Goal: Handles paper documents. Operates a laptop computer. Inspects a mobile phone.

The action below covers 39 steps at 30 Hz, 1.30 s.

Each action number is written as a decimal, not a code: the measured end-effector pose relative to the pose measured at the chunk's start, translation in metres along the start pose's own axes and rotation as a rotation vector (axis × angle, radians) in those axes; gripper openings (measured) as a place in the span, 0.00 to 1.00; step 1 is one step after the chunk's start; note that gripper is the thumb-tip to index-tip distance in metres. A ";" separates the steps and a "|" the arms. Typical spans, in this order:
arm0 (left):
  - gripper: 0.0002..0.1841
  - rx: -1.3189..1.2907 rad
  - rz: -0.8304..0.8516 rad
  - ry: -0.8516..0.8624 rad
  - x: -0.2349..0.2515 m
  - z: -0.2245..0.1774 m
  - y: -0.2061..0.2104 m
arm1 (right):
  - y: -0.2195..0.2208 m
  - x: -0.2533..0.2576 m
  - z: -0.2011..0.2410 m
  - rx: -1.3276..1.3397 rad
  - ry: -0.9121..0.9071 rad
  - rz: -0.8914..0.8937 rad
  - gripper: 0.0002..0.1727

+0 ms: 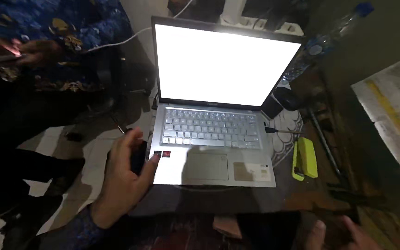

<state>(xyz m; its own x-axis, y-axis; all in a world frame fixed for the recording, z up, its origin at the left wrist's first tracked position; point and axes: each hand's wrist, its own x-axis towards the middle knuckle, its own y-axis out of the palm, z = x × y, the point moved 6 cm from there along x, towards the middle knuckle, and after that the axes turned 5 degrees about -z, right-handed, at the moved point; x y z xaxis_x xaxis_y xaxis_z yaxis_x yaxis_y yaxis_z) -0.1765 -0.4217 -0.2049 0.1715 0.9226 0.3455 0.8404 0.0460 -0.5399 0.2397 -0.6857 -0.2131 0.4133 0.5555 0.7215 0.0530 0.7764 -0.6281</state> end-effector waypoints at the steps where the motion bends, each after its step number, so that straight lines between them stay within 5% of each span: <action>1: 0.39 0.051 0.020 0.066 -0.011 -0.008 0.008 | -0.001 0.021 0.011 0.017 -0.095 0.004 0.31; 5: 0.37 0.193 0.061 0.279 -0.024 -0.036 0.025 | 0.033 0.090 0.045 0.039 -0.232 0.075 0.38; 10: 0.47 0.356 0.169 0.255 -0.021 -0.049 0.035 | 0.087 0.106 0.038 -0.027 0.008 0.230 0.49; 19: 0.49 0.348 0.128 0.275 -0.038 -0.035 0.040 | 0.090 0.095 0.027 -0.001 0.019 0.151 0.34; 30: 0.51 0.419 0.158 0.311 -0.039 -0.053 0.040 | 0.085 0.096 0.024 -0.006 0.048 0.118 0.38; 34: 0.50 0.412 0.135 0.339 -0.033 -0.062 0.043 | 0.073 0.126 0.038 -0.002 -0.020 0.145 0.35; 39: 0.49 0.410 0.121 0.363 -0.034 -0.056 0.053 | 0.082 0.197 0.055 0.011 -0.095 0.396 0.35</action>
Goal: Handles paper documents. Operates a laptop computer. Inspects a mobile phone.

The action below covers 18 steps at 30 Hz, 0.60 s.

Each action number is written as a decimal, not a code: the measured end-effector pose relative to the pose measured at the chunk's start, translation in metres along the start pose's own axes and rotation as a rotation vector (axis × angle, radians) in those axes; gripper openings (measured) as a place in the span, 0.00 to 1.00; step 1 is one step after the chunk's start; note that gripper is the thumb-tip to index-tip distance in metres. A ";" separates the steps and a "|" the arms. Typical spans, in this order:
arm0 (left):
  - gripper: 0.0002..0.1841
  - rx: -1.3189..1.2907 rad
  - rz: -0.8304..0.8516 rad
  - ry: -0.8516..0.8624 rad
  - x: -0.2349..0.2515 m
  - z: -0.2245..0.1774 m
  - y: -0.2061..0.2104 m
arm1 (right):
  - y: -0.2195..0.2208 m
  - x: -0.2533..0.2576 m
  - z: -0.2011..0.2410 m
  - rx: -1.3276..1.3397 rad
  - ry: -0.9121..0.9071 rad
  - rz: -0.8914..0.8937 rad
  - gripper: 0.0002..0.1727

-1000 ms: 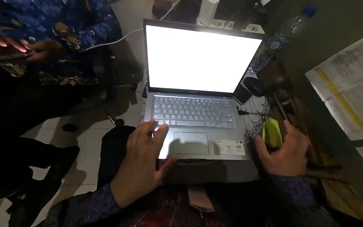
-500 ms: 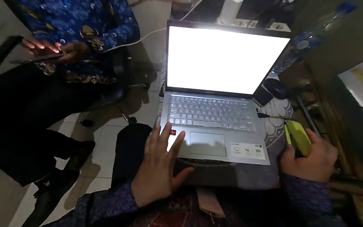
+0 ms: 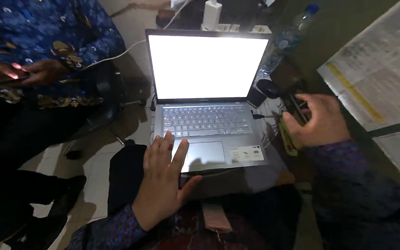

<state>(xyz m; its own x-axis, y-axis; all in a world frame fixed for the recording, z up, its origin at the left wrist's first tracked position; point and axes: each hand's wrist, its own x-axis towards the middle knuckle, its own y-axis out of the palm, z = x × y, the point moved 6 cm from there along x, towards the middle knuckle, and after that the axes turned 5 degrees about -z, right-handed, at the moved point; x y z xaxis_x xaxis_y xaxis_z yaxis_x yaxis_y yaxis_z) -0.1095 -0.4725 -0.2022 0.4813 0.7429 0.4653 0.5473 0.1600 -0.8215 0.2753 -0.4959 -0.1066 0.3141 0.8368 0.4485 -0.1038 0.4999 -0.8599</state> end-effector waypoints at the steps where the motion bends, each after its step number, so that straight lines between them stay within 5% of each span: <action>1: 0.49 0.012 0.005 0.003 -0.001 0.001 0.003 | 0.005 0.016 -0.004 -0.002 -0.008 0.030 0.35; 9: 0.49 0.036 0.042 -0.033 0.000 0.004 0.005 | 0.088 0.103 -0.044 0.003 0.141 0.247 0.34; 18: 0.49 0.048 0.052 -0.049 0.000 0.002 0.006 | 0.129 0.112 -0.060 -0.021 0.169 0.294 0.30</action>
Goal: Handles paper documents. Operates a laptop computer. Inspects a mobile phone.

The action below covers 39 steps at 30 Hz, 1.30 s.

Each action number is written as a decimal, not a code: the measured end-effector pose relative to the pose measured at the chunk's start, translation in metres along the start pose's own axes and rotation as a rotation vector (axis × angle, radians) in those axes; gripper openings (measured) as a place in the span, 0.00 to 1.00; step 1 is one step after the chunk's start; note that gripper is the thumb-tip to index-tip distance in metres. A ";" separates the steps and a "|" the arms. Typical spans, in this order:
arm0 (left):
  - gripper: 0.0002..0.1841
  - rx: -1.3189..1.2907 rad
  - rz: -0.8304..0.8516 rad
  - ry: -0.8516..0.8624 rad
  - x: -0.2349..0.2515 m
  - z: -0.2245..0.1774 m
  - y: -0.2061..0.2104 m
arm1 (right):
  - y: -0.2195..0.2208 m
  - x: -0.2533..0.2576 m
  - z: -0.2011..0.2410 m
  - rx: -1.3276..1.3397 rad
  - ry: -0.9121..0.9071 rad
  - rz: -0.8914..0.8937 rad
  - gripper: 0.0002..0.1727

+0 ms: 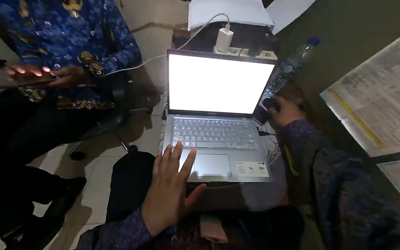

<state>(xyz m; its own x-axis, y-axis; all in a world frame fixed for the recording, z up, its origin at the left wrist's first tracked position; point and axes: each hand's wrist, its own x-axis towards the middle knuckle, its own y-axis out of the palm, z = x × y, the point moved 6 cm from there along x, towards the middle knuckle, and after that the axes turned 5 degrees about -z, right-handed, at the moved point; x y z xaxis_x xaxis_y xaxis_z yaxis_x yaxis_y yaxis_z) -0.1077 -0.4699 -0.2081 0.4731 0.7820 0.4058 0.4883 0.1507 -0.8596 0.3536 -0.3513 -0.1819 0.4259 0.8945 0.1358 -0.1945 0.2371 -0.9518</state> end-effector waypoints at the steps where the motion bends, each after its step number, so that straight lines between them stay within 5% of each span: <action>1: 0.49 0.002 -0.001 0.004 -0.001 0.000 0.001 | -0.007 -0.004 0.002 0.018 0.004 -0.022 0.29; 8: 0.49 -0.033 -0.003 0.026 -0.002 0.000 0.002 | -0.084 -0.118 0.012 0.448 0.059 -0.263 0.32; 15: 0.50 -0.010 -0.023 0.062 -0.002 -0.002 0.002 | -0.073 -0.225 0.021 0.260 0.030 -0.286 0.39; 24: 0.48 -0.047 -0.051 0.040 -0.005 0.001 -0.002 | -0.054 -0.216 0.028 0.210 0.128 -0.109 0.41; 33: 0.49 -0.036 -0.053 0.042 -0.005 0.001 -0.001 | -0.064 -0.217 0.017 0.349 -0.012 -0.284 0.47; 39: 0.50 -0.051 -0.058 0.037 -0.003 0.000 -0.002 | -0.086 -0.160 0.010 0.280 -0.199 -0.295 0.51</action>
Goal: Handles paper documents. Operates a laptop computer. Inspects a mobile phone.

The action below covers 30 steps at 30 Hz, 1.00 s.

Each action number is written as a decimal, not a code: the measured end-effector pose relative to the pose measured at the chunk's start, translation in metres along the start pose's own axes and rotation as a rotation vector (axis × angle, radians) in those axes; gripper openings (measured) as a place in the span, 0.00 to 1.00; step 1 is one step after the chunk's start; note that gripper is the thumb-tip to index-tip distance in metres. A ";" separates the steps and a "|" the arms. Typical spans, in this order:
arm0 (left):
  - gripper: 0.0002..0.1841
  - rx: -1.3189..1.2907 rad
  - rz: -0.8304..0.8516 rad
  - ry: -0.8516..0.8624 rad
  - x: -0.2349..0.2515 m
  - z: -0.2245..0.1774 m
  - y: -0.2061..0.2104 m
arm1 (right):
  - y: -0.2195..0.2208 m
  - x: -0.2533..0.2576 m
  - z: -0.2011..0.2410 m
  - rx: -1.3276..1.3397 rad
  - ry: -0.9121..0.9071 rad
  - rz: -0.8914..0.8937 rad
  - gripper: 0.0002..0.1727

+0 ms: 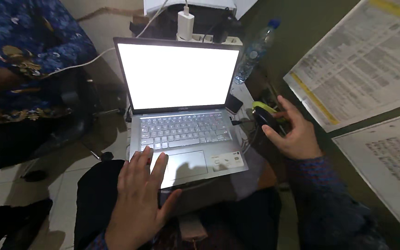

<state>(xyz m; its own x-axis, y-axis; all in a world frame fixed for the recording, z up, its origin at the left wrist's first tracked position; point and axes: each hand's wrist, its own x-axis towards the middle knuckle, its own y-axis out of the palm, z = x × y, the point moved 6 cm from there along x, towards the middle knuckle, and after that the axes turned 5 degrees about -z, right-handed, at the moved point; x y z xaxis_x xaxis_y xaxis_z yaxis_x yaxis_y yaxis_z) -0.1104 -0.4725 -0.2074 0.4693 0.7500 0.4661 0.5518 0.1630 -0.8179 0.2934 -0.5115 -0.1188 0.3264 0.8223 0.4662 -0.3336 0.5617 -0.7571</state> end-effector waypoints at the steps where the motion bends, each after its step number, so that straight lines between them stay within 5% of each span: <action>1: 0.50 0.001 -0.002 -0.005 0.000 0.000 0.000 | 0.004 0.013 -0.003 -0.020 -0.052 0.012 0.51; 6: 0.49 0.000 -0.014 -0.014 0.000 0.001 -0.002 | 0.040 0.069 -0.029 -0.029 -0.195 0.092 0.52; 17: 0.46 0.018 -0.049 -0.023 -0.001 0.003 0.002 | 0.094 0.100 -0.059 0.141 -0.113 0.120 0.54; 24: 0.48 0.041 -0.020 -0.042 0.000 0.003 0.003 | 0.044 -0.011 -0.026 0.143 0.014 -0.046 0.46; 30: 0.47 0.082 0.042 -0.021 0.000 0.000 0.004 | 0.050 -0.073 -0.021 -0.096 0.022 -0.112 0.49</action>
<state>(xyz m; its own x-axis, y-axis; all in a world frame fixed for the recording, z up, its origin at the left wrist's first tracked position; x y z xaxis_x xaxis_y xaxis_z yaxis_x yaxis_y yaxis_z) -0.1081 -0.4719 -0.2103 0.4755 0.7705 0.4245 0.4732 0.1827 -0.8618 0.2719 -0.5455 -0.2005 0.3767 0.7523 0.5405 -0.2082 0.6374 -0.7419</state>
